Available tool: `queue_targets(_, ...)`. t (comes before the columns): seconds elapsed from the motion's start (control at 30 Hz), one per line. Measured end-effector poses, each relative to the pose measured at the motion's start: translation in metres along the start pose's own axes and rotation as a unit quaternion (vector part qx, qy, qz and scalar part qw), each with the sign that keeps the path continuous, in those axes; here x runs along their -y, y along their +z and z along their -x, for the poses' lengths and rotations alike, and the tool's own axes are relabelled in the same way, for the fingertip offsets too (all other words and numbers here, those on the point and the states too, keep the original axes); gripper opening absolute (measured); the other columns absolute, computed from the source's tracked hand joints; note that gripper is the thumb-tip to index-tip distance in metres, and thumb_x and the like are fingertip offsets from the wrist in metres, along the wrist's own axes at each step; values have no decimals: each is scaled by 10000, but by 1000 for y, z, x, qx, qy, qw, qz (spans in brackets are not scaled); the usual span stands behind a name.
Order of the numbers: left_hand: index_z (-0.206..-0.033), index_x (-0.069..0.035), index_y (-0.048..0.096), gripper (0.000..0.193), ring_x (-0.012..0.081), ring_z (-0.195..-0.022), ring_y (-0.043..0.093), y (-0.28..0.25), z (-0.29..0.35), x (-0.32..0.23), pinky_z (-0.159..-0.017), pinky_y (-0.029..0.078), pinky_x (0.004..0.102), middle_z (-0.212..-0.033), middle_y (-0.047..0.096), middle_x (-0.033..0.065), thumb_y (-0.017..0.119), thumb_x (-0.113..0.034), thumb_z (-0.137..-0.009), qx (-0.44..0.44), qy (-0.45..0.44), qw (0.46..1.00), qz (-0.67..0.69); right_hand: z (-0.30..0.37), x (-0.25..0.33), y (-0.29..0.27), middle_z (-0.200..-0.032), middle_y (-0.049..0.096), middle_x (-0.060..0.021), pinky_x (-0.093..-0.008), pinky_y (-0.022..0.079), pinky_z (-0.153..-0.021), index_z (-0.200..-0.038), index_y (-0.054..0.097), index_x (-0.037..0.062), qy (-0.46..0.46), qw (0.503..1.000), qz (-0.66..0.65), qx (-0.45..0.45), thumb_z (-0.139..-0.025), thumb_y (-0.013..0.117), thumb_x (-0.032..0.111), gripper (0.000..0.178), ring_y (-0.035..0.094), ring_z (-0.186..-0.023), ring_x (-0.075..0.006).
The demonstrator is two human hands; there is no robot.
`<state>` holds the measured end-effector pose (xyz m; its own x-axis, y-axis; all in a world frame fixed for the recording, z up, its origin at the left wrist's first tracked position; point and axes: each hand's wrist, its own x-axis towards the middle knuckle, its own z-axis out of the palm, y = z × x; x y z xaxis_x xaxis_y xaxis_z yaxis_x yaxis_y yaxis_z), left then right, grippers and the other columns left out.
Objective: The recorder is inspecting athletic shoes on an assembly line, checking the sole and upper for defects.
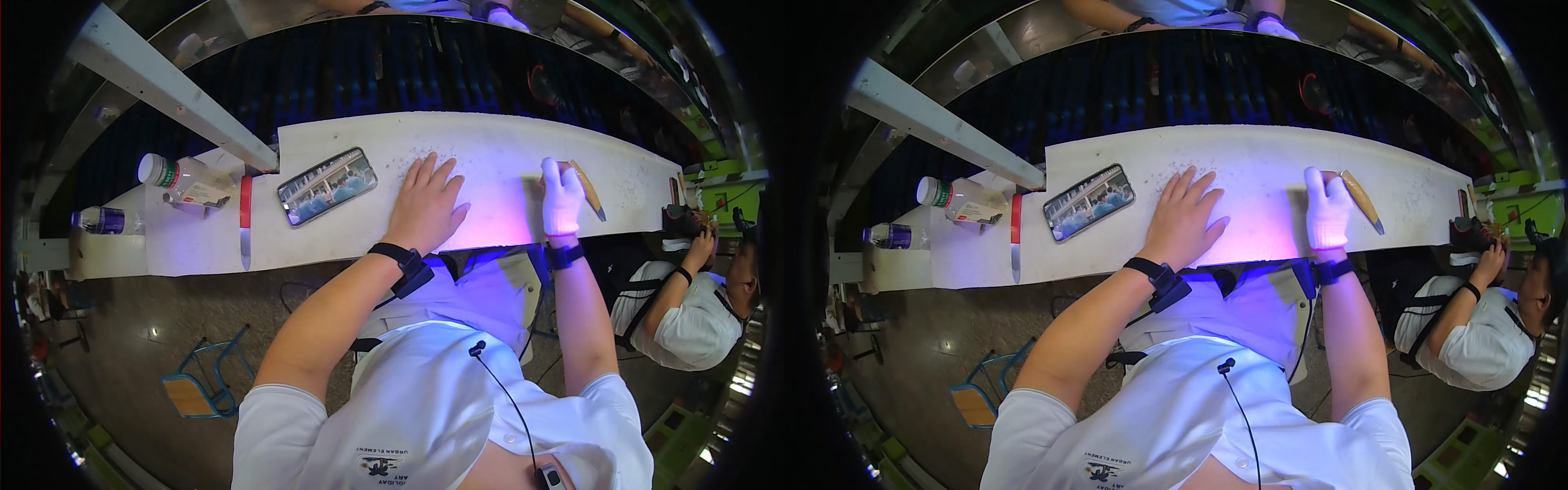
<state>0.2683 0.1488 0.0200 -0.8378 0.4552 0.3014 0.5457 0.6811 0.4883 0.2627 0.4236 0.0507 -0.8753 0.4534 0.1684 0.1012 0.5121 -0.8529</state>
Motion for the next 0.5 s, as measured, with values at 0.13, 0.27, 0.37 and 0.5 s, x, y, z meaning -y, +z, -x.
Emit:
queue_targets(0.13,-1311,-51,690,465,412,-1503,413,1,0,0,-1284,263,551,-1522,573,167,735,-323,-937,-9,2,1000,-2,6,-10,12,-735,656,-63,-315,502,-693,-952,741,-30,51,996,47,46,-1015,701,331,368,583,-699,-108)
queue_targets(0.27,-1293,-48,700,456,412,-1496,417,1,-1,-1,-1280,270,552,-1511,580,167,740,-322,-931,-11,6,1000,-4,11,-16,10,-723,660,-78,-327,511,-695,-943,744,-16,-9,999,3,52,-1005,710,320,343,601,-687,-131)
queue_targets(0.37,-1287,-50,705,450,409,-1496,415,0,-1,-2,-1277,274,551,-1508,582,165,740,-323,-932,-12,8,1000,-9,11,-14,12,-753,694,-140,-366,531,-705,-944,747,-3,-21,992,86,84,-994,725,325,332,665,-683,-226)
queue_targets(0.5,-1285,-58,708,434,405,-1500,409,2,-1,-3,-1274,280,549,-1511,583,157,735,-321,-941,-10,-4,1000,-6,12,-8,13,-792,708,-193,-404,548,-724,-952,755,9,-87,982,142,94,-984,734,343,336,703,-724,-321)
